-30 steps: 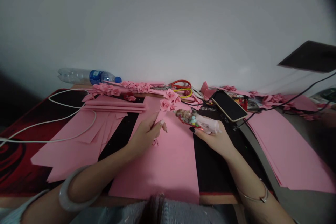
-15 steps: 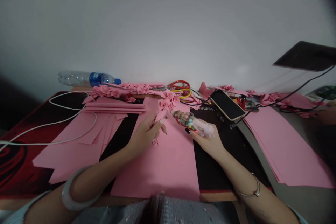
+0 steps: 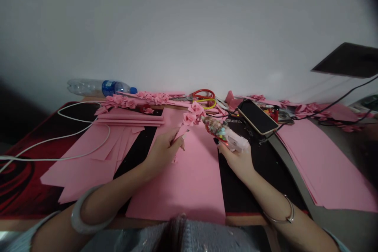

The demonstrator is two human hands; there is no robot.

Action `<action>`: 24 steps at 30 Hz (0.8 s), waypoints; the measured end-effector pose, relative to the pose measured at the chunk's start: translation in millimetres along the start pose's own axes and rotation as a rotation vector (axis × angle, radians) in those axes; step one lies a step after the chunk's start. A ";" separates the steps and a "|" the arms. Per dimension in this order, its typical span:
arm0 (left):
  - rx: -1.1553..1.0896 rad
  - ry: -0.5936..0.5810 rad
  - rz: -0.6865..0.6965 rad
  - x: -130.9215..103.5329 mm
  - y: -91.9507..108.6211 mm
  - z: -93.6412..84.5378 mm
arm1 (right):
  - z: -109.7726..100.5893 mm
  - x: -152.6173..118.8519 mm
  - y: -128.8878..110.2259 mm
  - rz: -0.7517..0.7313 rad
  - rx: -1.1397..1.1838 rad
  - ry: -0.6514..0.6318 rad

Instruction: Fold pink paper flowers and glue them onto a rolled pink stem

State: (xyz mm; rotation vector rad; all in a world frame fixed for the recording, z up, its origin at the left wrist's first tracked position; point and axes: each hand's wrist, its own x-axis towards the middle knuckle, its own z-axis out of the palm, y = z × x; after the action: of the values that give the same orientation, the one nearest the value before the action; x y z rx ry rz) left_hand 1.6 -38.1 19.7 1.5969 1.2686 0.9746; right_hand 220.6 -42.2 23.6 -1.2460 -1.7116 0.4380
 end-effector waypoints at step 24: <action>0.101 -0.004 0.060 -1.3 -1.7 -0.1 | 0.6 1.1 2.7 0.009 -0.029 -0.058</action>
State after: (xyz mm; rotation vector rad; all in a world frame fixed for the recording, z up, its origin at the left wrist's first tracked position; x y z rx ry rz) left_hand 0.7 -39.1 18.0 1.7227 1.2909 0.9567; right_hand 221.5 -40.0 21.8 -1.2739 -1.7676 0.4605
